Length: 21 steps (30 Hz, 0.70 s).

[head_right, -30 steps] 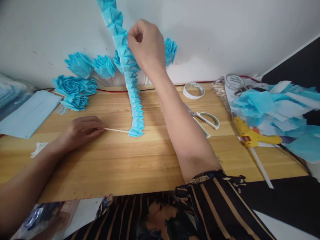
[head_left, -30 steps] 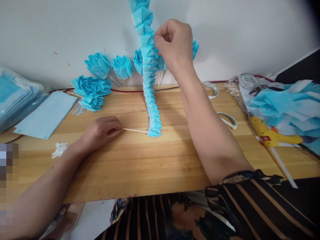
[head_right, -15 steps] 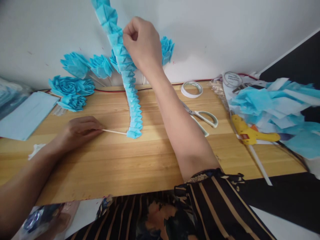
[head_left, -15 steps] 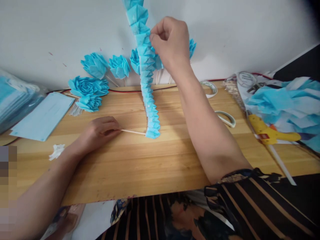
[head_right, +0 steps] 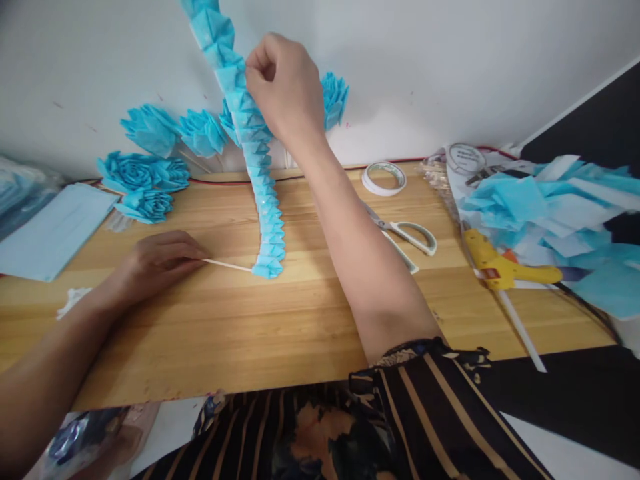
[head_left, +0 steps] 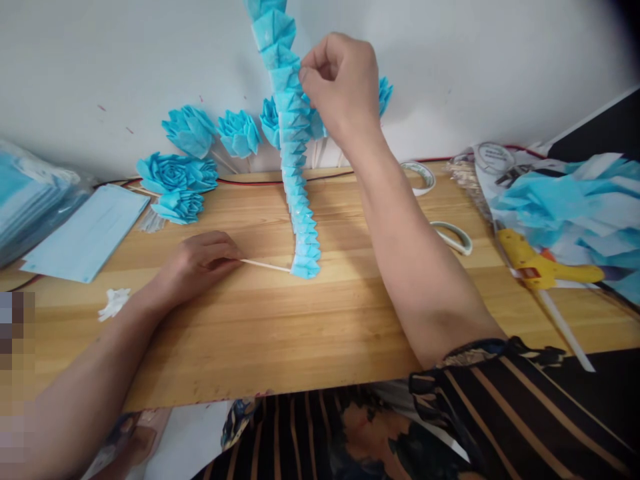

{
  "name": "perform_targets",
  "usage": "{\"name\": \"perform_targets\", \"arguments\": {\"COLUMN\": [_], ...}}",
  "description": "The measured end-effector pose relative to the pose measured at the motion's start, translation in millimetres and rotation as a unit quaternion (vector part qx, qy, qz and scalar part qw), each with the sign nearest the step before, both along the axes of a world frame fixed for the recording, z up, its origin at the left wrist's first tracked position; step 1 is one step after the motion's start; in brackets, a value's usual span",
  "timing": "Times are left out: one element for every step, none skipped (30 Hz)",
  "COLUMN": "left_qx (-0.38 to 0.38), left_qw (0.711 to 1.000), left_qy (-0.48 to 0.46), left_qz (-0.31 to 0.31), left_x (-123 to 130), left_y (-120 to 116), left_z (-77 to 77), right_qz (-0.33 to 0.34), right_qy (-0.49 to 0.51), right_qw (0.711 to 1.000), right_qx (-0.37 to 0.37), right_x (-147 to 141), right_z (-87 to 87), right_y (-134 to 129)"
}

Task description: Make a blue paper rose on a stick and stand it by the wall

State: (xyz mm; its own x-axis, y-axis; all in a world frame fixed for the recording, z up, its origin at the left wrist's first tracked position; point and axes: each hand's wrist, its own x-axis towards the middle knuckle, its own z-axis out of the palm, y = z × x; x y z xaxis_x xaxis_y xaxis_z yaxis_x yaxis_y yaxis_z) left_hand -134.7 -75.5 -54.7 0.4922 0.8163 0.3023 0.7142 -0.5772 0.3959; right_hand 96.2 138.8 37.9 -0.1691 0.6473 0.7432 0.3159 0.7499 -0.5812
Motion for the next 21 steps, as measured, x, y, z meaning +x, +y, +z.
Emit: {"name": "perform_targets", "arguments": {"left_qx": [0.001,0.002,0.001,0.0,-0.001,-0.003,-0.003,-0.003,-0.004,-0.005,-0.007,-0.008,-0.008,-0.008,-0.007,-0.005,-0.003,-0.001,-0.001,-0.001,-0.002], "left_qw": [1.0,1.0,1.0,1.0,1.0,1.0,1.0,1.0,1.0,1.0,1.0,1.0,1.0,1.0,1.0,1.0,1.0,1.0,1.0,1.0,1.0], "left_qy": [-0.002,-0.004,-0.007,-0.01,-0.013,-0.014,-0.016,-0.016,-0.017,-0.018,-0.019,-0.021,-0.022,-0.023,-0.022,-0.021,-0.019,-0.018,-0.016,-0.016,-0.016], "left_qz": [0.0,0.0,-0.002,-0.004,-0.005,-0.006,-0.008,-0.01,-0.012,-0.013,-0.014,-0.015,-0.015,-0.016,-0.016,-0.017,-0.018,-0.018,-0.017,-0.017,-0.016], "left_x": [0.0,-0.1,-0.4,-0.9,-1.4,-1.9,-2.2,-2.5,-2.4,-2.2,-1.8,-1.2,-0.6,0.0,0.5,0.9,1.2,1.3,1.4,1.5,1.6], "left_y": [0.0,0.1,0.1,0.1,0.0,0.0,-0.1,-0.2,-0.2,-0.2,-0.1,0.0,0.2,0.4,0.6,0.8,1.0,1.1,1.2,1.3,1.4], "left_z": [0.0,-0.2,-0.5,-0.9,-1.4,-1.7,-1.9,-1.9,-1.5,-1.0,-0.3,0.4,1.1,1.6,2.0,2.1,2.0,1.9,1.7,1.6,1.5], "right_qz": [0.0,0.001,0.002,0.003,0.004,0.005,0.007,0.007,0.008,0.008,0.008,0.004,-0.006,-0.022,-0.045,-0.072,-0.101,-0.127,-0.146,-0.158,-0.167], "right_qy": [-0.002,-0.004,-0.006,-0.007,-0.005,-0.003,0.0,0.002,0.003,0.004,0.004,0.002,-0.004,-0.015,-0.031,-0.05,-0.071,-0.09,-0.106,-0.121,-0.131], "right_qw": [1.0,1.0,1.0,1.0,1.0,1.0,1.0,1.0,1.0,1.0,1.0,1.0,1.0,1.0,0.999,0.996,0.992,0.988,0.983,0.98,0.977], "right_qx": [-0.001,0.0,0.001,0.002,0.004,0.005,0.007,0.008,0.008,0.007,0.009,0.01,0.01,0.009,0.005,0.0,-0.007,-0.014,-0.017,-0.019,-0.018], "right_x": [0.2,0.5,0.7,0.8,0.8,0.7,0.5,0.3,0.2,0.2,0.5,0.9,1.6,2.4,3.3,4.0,4.7,5.0,5.2,5.1,5.0], "right_z": [0.3,0.5,0.5,0.3,-0.1,-0.6,-1.1,-1.6,-2.0,-2.2,-2.1,-1.8,-1.4,-0.8,-0.3,0.1,0.2,0.0,-0.5,-1.3,-2.3], "right_y": [-0.5,-0.9,-1.2,-1.2,-1.1,-0.7,-0.1,0.6,1.2,1.6,1.7,1.4,0.6,-0.6,-2.1,-3.7,-5.2,-6.4,-7.2,-7.4,-7.0]}}
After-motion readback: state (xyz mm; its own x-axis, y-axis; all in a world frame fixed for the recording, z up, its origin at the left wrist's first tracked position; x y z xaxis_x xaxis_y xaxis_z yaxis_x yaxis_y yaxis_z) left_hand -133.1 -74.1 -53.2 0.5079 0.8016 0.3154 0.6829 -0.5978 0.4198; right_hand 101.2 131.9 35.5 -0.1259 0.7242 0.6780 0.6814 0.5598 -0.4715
